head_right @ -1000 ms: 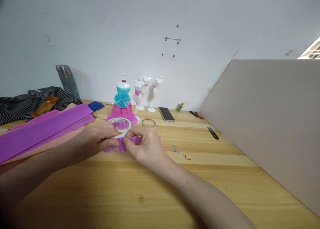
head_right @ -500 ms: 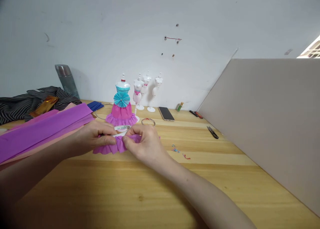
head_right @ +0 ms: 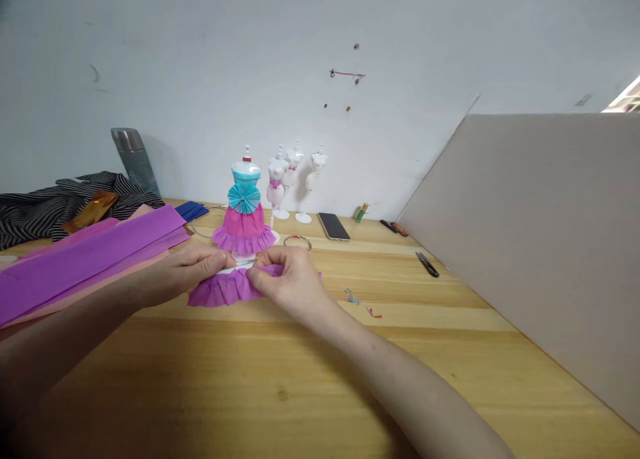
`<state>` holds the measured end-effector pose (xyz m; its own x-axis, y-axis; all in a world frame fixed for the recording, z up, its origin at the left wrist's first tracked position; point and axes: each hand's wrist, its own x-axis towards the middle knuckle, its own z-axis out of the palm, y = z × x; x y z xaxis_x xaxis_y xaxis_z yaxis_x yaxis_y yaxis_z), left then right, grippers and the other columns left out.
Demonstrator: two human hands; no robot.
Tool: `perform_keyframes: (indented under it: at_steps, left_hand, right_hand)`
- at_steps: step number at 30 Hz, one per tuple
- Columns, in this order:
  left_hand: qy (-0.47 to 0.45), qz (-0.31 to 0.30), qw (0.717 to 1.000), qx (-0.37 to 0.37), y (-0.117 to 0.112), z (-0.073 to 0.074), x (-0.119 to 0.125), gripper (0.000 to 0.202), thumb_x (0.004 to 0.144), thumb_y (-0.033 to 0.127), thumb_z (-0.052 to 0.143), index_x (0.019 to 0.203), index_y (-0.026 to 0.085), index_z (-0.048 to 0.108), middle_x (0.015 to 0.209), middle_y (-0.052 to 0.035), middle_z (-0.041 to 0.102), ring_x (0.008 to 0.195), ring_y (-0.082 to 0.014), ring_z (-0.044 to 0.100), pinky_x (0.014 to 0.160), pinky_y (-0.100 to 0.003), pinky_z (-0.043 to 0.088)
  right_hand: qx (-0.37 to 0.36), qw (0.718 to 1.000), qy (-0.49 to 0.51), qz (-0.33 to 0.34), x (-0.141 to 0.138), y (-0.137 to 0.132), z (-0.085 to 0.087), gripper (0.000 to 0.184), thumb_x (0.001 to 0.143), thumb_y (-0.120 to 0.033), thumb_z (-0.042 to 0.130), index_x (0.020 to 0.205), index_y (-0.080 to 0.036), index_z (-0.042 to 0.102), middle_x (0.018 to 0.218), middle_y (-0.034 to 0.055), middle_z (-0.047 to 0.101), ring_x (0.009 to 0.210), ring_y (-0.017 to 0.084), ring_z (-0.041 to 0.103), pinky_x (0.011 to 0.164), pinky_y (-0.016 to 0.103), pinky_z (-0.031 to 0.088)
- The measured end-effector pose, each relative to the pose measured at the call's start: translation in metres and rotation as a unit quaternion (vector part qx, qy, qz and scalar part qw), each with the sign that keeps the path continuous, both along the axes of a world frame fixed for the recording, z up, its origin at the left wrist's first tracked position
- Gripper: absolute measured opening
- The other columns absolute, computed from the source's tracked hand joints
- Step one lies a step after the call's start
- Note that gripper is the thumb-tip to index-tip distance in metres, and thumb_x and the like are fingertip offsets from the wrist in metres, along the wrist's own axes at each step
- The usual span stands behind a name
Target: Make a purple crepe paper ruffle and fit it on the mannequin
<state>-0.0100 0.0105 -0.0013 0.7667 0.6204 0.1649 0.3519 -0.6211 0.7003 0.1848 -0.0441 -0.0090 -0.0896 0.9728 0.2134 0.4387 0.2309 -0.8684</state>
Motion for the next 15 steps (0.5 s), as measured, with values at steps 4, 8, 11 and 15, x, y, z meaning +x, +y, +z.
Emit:
perform_keyframes:
  at_steps: [4, 8, 11, 15]
  left_hand:
    - [-0.007, -0.015, 1.000, -0.006, 0.001, 0.001, -0.001, 0.040, 0.093, 0.041, 0.033, 0.060, 0.019, 0.033, 0.060, 0.0038, 0.032, 0.056, -0.0102, 0.033, 0.052, -0.024, 0.027]
    - [-0.001, -0.030, 1.000, 0.006, 0.002, 0.004, -0.001, 0.037, 0.090, 0.035, 0.040, 0.058, 0.020, 0.027, 0.058, 0.0050, 0.028, 0.053, -0.0084, 0.028, 0.049, -0.024, 0.022]
    - [0.004, -0.031, 0.999, 0.036, 0.001, 0.004, -0.002, 0.036, 0.090, 0.032, 0.041, 0.058, 0.019, 0.029, 0.058, 0.0047, 0.029, 0.054, -0.0085, 0.029, 0.050, -0.024, 0.023]
    - [0.003, -0.020, 0.998, 0.067, 0.000, 0.003, -0.002, 0.034, 0.089, 0.029, 0.042, 0.058, 0.018, 0.033, 0.057, 0.0041, 0.035, 0.054, -0.0087, 0.033, 0.051, -0.024, 0.025]
  right_hand:
    - [0.001, 1.000, 0.001, 0.010, 0.001, -0.003, 0.005, 0.023, 0.069, -0.036, 0.059, 0.057, -0.016, 0.057, 0.054, -0.0008, 0.050, 0.051, 0.010, 0.041, 0.047, 0.023, 0.031]
    - [0.005, 1.000, 0.018, 0.025, 0.003, -0.007, 0.011, 0.022, 0.070, -0.034, 0.058, 0.057, -0.017, 0.055, 0.051, -0.0031, 0.045, 0.048, 0.009, 0.036, 0.045, 0.023, 0.028]
    - [0.018, 0.999, 0.003, 0.034, 0.005, -0.007, 0.012, 0.021, 0.070, -0.033, 0.059, 0.058, -0.017, 0.056, 0.053, -0.0020, 0.047, 0.051, 0.010, 0.039, 0.046, 0.023, 0.030]
    - [0.042, 0.998, -0.018, 0.034, 0.007, -0.005, 0.009, 0.020, 0.071, -0.033, 0.060, 0.060, -0.017, 0.058, 0.058, -0.0005, 0.052, 0.053, 0.011, 0.042, 0.048, 0.023, 0.034]
